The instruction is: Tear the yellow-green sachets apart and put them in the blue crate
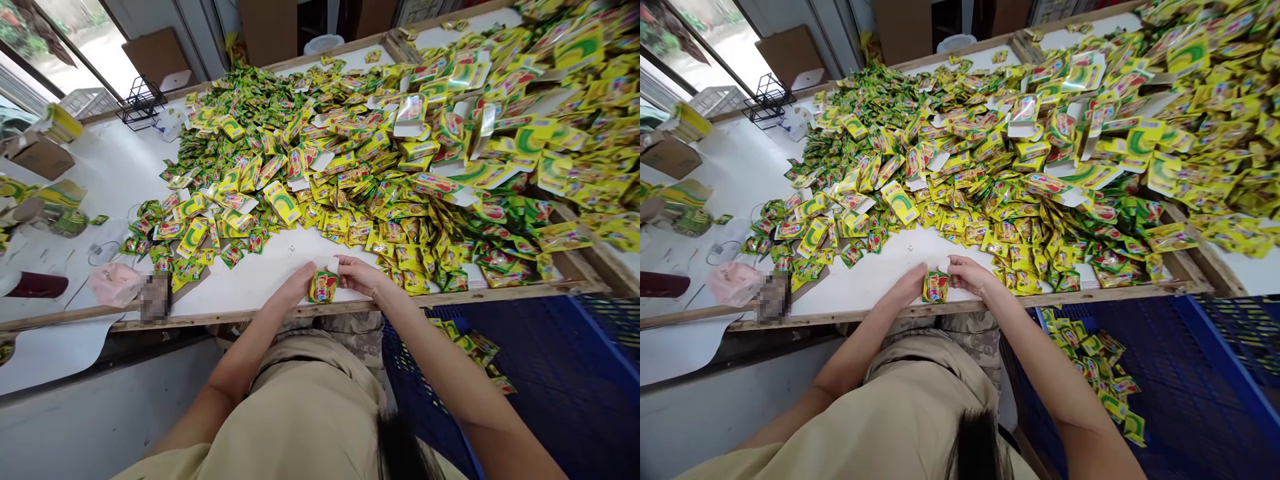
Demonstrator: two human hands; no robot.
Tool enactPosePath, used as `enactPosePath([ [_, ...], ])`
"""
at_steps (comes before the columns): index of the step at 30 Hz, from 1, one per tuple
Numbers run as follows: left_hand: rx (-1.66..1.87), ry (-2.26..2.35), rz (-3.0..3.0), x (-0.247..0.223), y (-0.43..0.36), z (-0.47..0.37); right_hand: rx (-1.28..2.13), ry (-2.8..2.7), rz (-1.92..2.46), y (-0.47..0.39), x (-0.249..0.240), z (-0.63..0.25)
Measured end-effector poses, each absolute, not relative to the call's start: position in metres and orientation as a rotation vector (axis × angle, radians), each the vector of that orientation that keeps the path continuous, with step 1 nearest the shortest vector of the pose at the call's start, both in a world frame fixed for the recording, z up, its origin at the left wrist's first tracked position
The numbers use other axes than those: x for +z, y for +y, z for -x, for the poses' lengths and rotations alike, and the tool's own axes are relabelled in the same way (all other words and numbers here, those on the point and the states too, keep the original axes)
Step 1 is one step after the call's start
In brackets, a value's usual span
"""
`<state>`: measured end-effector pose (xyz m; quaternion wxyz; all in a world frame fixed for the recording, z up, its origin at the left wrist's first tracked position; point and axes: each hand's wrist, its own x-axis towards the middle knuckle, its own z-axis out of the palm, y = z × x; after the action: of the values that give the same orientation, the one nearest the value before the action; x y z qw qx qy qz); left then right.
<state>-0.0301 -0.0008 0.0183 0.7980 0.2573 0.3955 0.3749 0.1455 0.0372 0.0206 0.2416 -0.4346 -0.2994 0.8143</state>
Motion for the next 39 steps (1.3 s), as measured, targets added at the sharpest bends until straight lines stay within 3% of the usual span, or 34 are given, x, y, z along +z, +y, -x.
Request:
enactPosePath([
  [6,0.627,0.802,-0.406,0.019,0.017,0.046,2.197,-0.890,1.192,0.037,0.021,-0.133],
  [10,0.644,0.898,-0.421,0.025,0.018,0.054,1.996,-1.090,1.158,0.039,0.022,-0.126],
  [18,1.088,1.281,-1.179,0.021,-0.012,0.055,1.536,-1.672,1.042,0.038,0.023,-0.144],
  [29,0.983,1.368,-1.452,0.027,-0.010,0.056,1.144,-2.013,1.124,0.018,0.031,-0.141],
  [39,1.003,1.315,-1.338,0.037,-0.005,0.050,1.493,-1.649,1.121,0.023,0.028,-0.143],
])
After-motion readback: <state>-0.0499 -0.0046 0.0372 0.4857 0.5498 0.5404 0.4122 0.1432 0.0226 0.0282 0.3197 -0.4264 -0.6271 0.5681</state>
